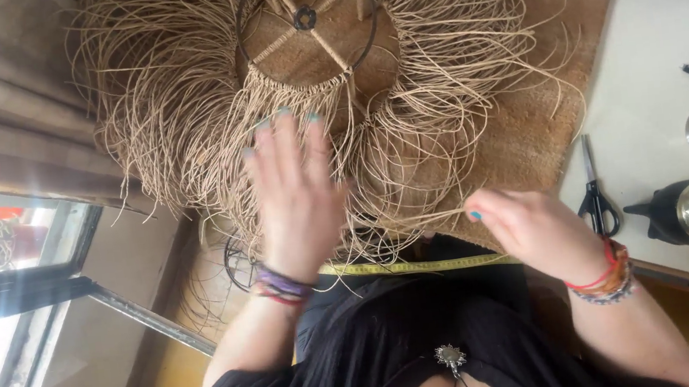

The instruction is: Assembling a wicker furniture piece by weaving strands around a frame, measuring with a tape, and trimming with scissors.

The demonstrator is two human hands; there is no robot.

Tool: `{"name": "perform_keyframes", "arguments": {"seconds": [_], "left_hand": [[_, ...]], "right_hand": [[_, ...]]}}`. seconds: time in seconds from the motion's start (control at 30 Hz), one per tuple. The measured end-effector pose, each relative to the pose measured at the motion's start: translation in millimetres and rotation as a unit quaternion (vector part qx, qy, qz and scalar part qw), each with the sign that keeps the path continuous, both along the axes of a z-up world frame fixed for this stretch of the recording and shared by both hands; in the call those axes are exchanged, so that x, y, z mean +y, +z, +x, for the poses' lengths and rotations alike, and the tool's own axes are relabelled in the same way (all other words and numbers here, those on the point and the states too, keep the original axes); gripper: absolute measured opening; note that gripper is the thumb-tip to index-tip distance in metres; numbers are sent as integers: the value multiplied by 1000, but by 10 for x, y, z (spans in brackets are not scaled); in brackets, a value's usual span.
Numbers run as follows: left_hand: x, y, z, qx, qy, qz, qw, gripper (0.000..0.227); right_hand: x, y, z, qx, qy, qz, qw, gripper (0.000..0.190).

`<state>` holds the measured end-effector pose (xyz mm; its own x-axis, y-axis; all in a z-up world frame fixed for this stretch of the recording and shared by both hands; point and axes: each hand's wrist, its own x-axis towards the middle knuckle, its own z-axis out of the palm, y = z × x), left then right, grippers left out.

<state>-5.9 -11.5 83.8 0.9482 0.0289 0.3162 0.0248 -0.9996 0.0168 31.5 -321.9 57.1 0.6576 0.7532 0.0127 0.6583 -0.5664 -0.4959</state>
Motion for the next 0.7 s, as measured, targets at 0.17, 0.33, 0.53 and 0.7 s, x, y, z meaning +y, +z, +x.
{"name": "perform_keyframes", "arguments": {"seconds": [0.17, 0.33, 0.53, 0.7], "left_hand": [[-791, -51, -315, 139, -238, -278, 920, 86], [-795, -268, -285, 220, -242, -283, 902, 27], [-411, -286, -248, 92, -291, -222, 926, 14], [39, -236, -238, 89, -257, -223, 936, 19]], "right_hand": [[250, 21, -91, -88, 31, -105, 990, 4], [247, 107, -90, -65, 62, -42, 995, 9], [24, -73, 32, -48, 30, -12, 998, 14], [-165, -158, 152, -104, -14, -37, 994, 10]]}}
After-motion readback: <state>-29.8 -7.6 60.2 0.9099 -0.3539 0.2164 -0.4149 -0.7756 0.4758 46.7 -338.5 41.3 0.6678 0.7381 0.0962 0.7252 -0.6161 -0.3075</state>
